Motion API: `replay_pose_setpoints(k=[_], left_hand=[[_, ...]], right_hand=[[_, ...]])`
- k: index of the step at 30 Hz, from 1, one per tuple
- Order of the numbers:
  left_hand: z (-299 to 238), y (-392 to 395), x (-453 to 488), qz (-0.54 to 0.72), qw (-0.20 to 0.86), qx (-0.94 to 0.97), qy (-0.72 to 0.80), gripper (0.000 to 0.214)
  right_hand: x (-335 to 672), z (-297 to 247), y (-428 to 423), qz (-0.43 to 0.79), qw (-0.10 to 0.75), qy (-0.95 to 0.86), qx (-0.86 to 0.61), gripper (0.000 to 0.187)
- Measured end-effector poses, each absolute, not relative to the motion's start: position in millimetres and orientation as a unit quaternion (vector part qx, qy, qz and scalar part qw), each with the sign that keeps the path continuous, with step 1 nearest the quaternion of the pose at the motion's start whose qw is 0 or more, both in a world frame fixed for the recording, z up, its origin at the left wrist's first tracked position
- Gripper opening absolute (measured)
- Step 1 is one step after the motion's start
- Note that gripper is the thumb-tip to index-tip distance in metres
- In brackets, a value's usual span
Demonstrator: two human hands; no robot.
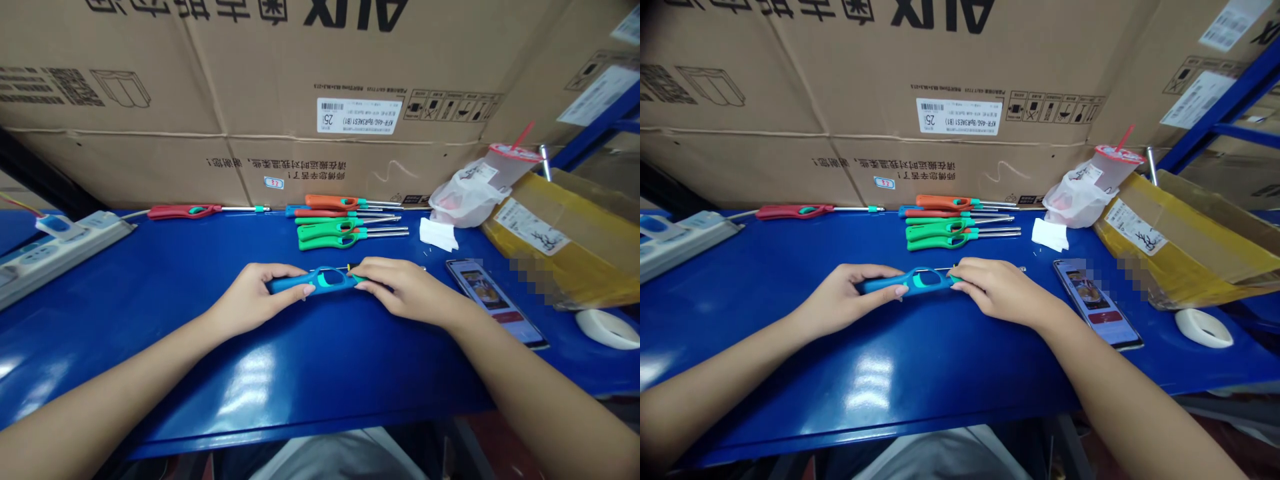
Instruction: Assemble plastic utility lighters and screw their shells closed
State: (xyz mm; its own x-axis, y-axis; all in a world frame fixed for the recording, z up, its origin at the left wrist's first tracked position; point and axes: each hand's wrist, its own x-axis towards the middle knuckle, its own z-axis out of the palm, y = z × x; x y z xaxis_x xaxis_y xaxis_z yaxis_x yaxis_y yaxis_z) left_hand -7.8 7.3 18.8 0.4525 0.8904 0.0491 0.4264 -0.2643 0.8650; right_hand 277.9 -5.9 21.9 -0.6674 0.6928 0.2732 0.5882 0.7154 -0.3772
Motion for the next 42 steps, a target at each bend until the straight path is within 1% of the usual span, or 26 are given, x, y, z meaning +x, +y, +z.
replay_pose_setpoints(k=[6,9,11,16,20,22,25,27,33,37,42], left_hand=[[12.9,5.3,-7.6,0.27,0.439,0.739,0.434,0.035],[9.3,5.1,-9.1,0.28,0.423,0.753,0.419,0.032],[7.4,5.0,-10.7,0.3,0.379,0.779,0.399,0.029],[4.8,4.5,-14.9,0.35,0.224,0.857,0.306,0.021],[4.2,6.4,-13.2,0.374,0.161,0.87,0.277,0.02],[5.0,8.4,-12.3,0.364,0.136,0.886,0.254,0.021],[7.3,12.1,-14.6,0.308,0.087,0.926,0.198,0.025],[8.8,14.8,-18.9,0.285,0.057,0.939,0.184,0.027],[8.4,21.7,-28.1,0.303,0.031,0.935,0.183,0.028],[4.3,22.5,-26.1,0.303,0.003,0.936,0.178,0.027],[1.7,20.5,-24.0,0.322,0.002,0.929,0.182,0.028]], right_hand=[[275.3,20.5,-8.2,0.119,0.212,-0.912,-0.331,0.025],[273.5,20.7,-9.5,0.124,0.225,-0.912,-0.32,0.023],[272.5,20.5,-9.9,0.127,0.232,-0.911,-0.316,0.022],[270.3,16.0,-10.5,0.133,0.238,-0.91,-0.313,0.024],[269.4,11.4,-9.5,0.089,0.26,-0.91,-0.311,0.024],[269.0,11.2,-8.3,0.093,0.247,-0.908,-0.326,0.022],[269.8,14.0,-7.3,0.13,0.182,-0.908,-0.355,0.021],[271.8,16.9,-7.5,0.14,0.158,-0.907,-0.364,0.021],[274.5,22.3,-10.9,0.114,0.147,-0.901,-0.392,0.029],[269.4,20.6,-12.8,0.112,0.13,-0.901,-0.398,0.029],[267.0,15.8,-12.6,0.072,0.153,-0.902,-0.397,0.027]])
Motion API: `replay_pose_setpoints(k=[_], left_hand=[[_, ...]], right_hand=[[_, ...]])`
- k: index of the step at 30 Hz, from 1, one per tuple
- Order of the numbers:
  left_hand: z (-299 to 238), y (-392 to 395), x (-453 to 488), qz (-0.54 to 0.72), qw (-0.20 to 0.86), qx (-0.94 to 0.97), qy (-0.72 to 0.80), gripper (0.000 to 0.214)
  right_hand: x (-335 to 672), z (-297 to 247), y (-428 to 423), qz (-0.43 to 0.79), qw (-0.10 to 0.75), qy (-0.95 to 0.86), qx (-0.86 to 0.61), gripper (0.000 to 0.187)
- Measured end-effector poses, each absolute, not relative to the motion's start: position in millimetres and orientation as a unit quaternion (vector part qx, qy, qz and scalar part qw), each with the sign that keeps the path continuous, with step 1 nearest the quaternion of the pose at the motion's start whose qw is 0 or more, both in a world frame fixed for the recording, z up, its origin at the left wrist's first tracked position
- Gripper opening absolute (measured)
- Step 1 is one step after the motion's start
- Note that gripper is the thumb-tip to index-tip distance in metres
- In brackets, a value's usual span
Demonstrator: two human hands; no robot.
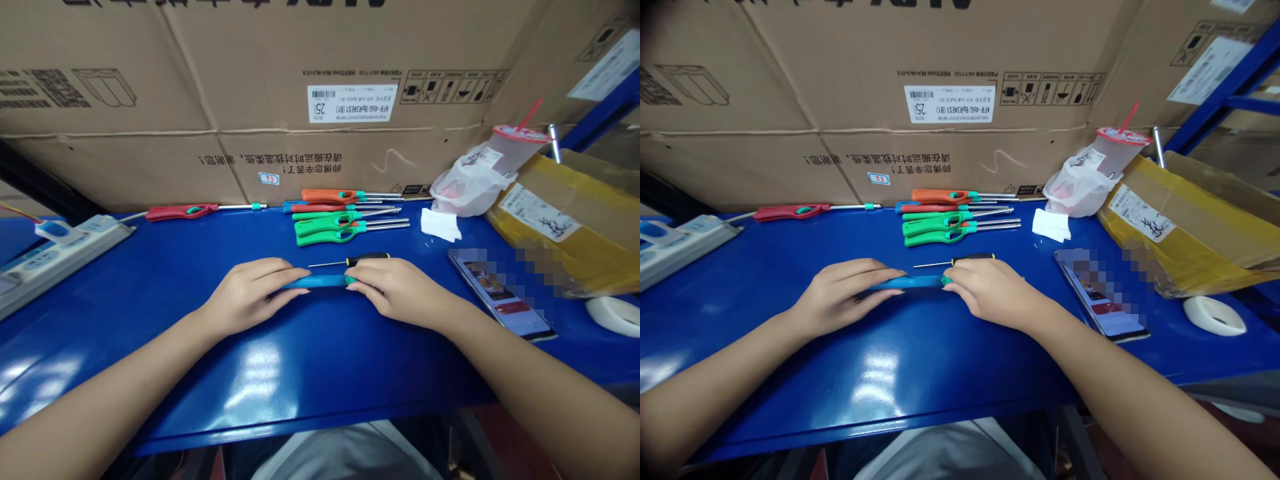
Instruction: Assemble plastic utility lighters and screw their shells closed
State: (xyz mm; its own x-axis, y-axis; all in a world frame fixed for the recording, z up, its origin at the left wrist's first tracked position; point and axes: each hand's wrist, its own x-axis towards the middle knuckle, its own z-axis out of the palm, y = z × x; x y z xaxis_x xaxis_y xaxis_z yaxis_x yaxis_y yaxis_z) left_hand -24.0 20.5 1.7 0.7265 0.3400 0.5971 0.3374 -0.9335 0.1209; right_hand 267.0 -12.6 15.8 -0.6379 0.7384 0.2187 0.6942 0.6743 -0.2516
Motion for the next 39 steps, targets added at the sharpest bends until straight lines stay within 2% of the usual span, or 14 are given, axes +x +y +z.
replay_pose_setpoints(k=[14,23,31,39], left_hand=[[2.3,4.8,-15.9,0.376,-0.021,0.907,0.187,0.032],[18.5,7.3,-19.8,0.369,-0.098,0.908,0.172,0.026],[23.7,9.3,-23.3,0.305,0.029,0.919,0.247,0.035],[12.8,4.5,-15.3,0.278,0.108,0.916,0.268,0.031]], right_hand=[[268.2,9.0,-14.8,-0.054,0.251,-0.908,-0.33,0.024],[265.9,23.3,-21.4,-0.004,0.267,-0.897,-0.352,0.022],[267.7,18.7,-14.5,0.021,0.299,-0.878,-0.374,0.014],[273.1,15.5,-10.4,-0.005,0.263,-0.9,-0.348,0.022]])
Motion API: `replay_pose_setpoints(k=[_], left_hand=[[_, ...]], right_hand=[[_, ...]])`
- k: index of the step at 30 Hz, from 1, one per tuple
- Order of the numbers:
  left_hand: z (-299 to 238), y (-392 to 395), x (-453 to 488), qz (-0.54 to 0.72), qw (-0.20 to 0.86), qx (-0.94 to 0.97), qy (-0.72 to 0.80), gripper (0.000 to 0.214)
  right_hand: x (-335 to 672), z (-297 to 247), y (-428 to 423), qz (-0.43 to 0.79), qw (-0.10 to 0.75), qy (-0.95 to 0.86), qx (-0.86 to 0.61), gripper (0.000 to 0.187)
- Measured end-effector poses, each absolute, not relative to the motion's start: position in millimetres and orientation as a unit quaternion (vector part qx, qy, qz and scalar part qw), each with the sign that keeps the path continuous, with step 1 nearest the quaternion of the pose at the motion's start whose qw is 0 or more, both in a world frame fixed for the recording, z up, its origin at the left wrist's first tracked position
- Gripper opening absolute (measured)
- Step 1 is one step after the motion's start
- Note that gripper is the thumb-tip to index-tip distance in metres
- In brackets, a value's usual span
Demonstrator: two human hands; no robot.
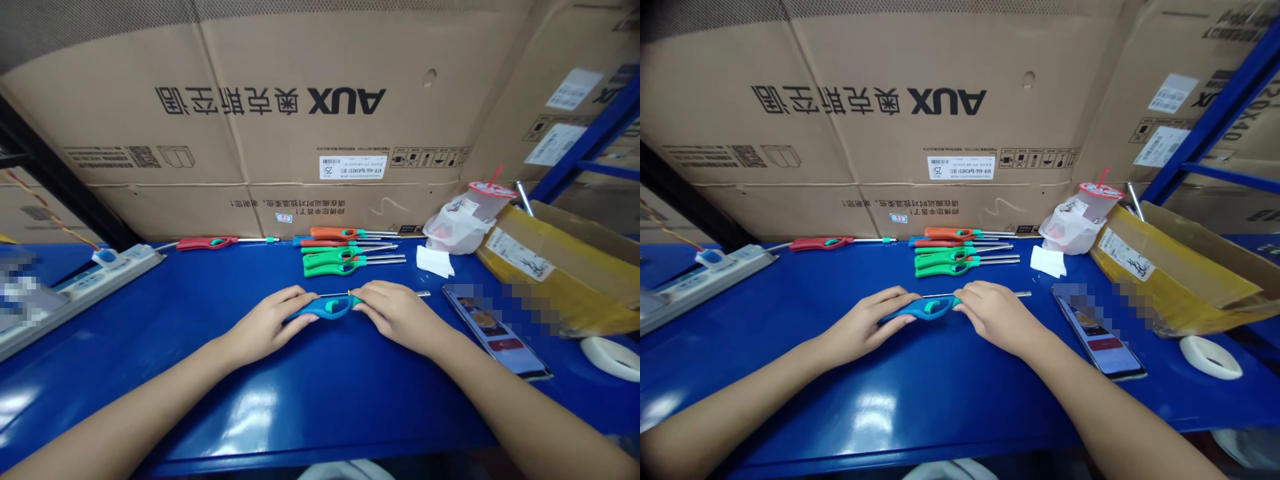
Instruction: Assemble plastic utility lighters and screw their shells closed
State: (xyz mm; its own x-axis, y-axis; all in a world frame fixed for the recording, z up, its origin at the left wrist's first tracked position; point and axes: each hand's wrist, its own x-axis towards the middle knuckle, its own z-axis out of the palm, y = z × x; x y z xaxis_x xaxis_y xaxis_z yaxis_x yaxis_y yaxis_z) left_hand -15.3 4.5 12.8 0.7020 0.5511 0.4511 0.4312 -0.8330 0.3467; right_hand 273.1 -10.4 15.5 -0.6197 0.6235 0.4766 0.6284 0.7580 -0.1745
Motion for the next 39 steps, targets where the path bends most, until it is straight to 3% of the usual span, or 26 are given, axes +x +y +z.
replay_pose_setpoints(k=[3,8,14,24,39], left_hand=[[10.6,11.1,-10.7,0.269,0.114,0.911,0.291,0.03],[15.4,50.2,-2.2,0.28,0.077,0.901,0.324,0.039],[27.8,110.9,17.0,0.287,0.044,0.902,0.321,0.036],[17.3,138.7,36.7,0.264,0.01,0.905,0.334,0.027],[25.0,130.7,12.7,0.245,-0.067,0.848,0.465,0.025]], right_hand=[[272.4,17.5,-7.2,-0.013,0.26,-0.892,-0.369,0.024],[270.9,22.8,-4.7,-0.043,0.299,-0.861,-0.409,0.045],[274.7,17.6,-3.0,0.005,0.235,-0.862,-0.449,0.025],[281.7,12.0,4.3,0.044,0.142,-0.862,-0.485,0.03],[279.8,13.5,5.5,0.065,0.114,-0.844,-0.521,0.026]])
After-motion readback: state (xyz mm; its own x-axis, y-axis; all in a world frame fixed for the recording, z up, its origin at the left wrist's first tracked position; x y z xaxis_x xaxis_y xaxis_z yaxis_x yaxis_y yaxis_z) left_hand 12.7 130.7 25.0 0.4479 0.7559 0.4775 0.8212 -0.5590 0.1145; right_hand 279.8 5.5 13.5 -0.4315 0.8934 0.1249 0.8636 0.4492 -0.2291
